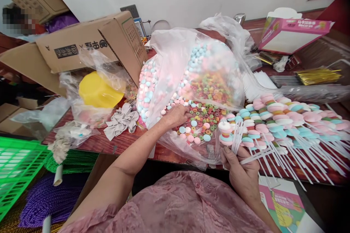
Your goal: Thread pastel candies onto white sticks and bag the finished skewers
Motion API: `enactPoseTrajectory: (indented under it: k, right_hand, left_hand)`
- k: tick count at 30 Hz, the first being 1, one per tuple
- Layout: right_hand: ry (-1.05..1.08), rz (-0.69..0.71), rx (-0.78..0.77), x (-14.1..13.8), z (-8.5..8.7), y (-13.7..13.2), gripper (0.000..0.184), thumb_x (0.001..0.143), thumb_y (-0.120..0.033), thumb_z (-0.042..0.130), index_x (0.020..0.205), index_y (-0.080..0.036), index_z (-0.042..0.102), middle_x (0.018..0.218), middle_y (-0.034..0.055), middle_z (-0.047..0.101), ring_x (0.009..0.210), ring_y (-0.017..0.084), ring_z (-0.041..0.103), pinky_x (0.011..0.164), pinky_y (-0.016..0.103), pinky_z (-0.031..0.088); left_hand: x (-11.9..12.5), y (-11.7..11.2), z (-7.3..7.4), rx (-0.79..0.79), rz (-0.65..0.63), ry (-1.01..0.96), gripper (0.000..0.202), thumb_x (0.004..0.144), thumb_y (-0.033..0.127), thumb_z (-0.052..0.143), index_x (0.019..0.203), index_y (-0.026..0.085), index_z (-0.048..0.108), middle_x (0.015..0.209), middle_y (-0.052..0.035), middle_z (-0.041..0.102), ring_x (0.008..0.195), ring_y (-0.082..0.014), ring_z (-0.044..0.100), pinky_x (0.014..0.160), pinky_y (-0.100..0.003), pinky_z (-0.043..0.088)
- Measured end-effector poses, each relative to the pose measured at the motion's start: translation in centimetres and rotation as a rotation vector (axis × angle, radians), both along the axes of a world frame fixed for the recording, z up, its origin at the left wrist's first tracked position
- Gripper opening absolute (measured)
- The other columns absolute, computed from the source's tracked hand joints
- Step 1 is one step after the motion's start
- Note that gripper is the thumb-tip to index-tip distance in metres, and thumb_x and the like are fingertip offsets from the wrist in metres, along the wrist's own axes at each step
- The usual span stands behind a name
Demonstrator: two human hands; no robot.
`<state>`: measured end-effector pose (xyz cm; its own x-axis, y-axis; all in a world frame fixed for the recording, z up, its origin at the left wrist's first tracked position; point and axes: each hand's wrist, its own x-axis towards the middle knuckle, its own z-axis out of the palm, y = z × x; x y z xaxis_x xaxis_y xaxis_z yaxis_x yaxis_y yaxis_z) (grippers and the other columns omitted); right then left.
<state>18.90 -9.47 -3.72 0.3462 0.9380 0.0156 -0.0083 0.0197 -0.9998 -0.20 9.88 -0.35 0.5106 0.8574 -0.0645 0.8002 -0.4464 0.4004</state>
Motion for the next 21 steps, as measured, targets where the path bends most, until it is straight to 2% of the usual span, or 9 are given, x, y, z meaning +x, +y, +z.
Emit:
enactPoseTrajectory:
  k: [3, 7, 10, 15, 19, 21]
  right_hand:
    - [0.095, 0.015, -0.032, 0.0, 0.2, 0.0, 0.02, 0.087, -0.038, 0.067, 0.096, -0.02, 0.071, 0.062, -0.0034, 0.051, 0.054, 0.011, 0.045, 0.048, 0.022, 0.038]
    - [0.084, -0.009, -0.027, 0.0, 0.4, 0.0, 0.024, 0.086, -0.039, 0.068, 0.1, -0.02, 0.071, 0.078, 0.0011, 0.062, 0.069, 0.015, 0.056, 0.058, 0.025, 0.046]
    - [0.045, -0.002, -0.02, -0.1, 0.5, 0.1, 0.025, 0.085, -0.042, 0.067, 0.095, -0.018, 0.072, 0.073, 0.0017, 0.062, 0.065, 0.015, 0.055, 0.055, 0.025, 0.046]
    - [0.056, 0.016, -0.025, -0.2, 0.1, 0.1, 0.024, 0.086, -0.042, 0.067, 0.086, -0.018, 0.07, 0.06, -0.0024, 0.049, 0.054, 0.012, 0.042, 0.048, 0.023, 0.036]
    - [0.105, 0.058, -0.038, -0.2, -0.6, -0.1, 0.024, 0.087, -0.041, 0.067, 0.092, -0.018, 0.07, 0.06, -0.0031, 0.047, 0.052, 0.011, 0.039, 0.046, 0.023, 0.032]
    - [0.102, 0.081, -0.042, -0.3, -0.9, -0.1, 0.025, 0.088, -0.041, 0.065, 0.095, -0.018, 0.07, 0.059, -0.0033, 0.047, 0.052, 0.011, 0.039, 0.046, 0.023, 0.031]
  left_hand:
    - [0.6, -0.2, 0.1, 0.039, 0.013, 0.097, 0.018, 0.08, 0.019, 0.053, 0.071, 0.016, 0.068, 0.076, -0.0079, 0.067, 0.075, -0.0212, 0.06, 0.069, -0.03, 0.043]
    - [1.1, -0.2, 0.2, 0.057, 0.006, 0.101, 0.016, 0.077, 0.014, 0.055, 0.076, 0.016, 0.07, 0.09, -0.0103, 0.069, 0.087, -0.0237, 0.062, 0.077, -0.032, 0.045]
    - [1.3, 0.3, 0.3, 0.063, 0.0, 0.077, 0.021, 0.079, 0.013, 0.05, 0.078, 0.017, 0.071, 0.088, -0.0073, 0.068, 0.083, -0.0203, 0.062, 0.077, -0.03, 0.046]
    - [2.0, 1.0, 0.3, 0.062, 0.006, 0.093, 0.02, 0.078, 0.013, 0.05, 0.064, 0.016, 0.064, 0.074, -0.0075, 0.064, 0.071, -0.02, 0.058, 0.069, -0.031, 0.045]
    - [2.4, 0.5, 0.0, 0.096, 0.005, 0.097, 0.017, 0.079, 0.014, 0.052, 0.068, 0.015, 0.064, 0.091, -0.0127, 0.066, 0.085, -0.0243, 0.061, 0.078, -0.035, 0.047]
    - [2.4, 0.2, -0.2, 0.097, -0.025, 0.055, 0.015, 0.078, 0.012, 0.053, 0.069, 0.015, 0.065, 0.091, -0.0127, 0.066, 0.093, -0.0253, 0.061, 0.085, -0.036, 0.047]
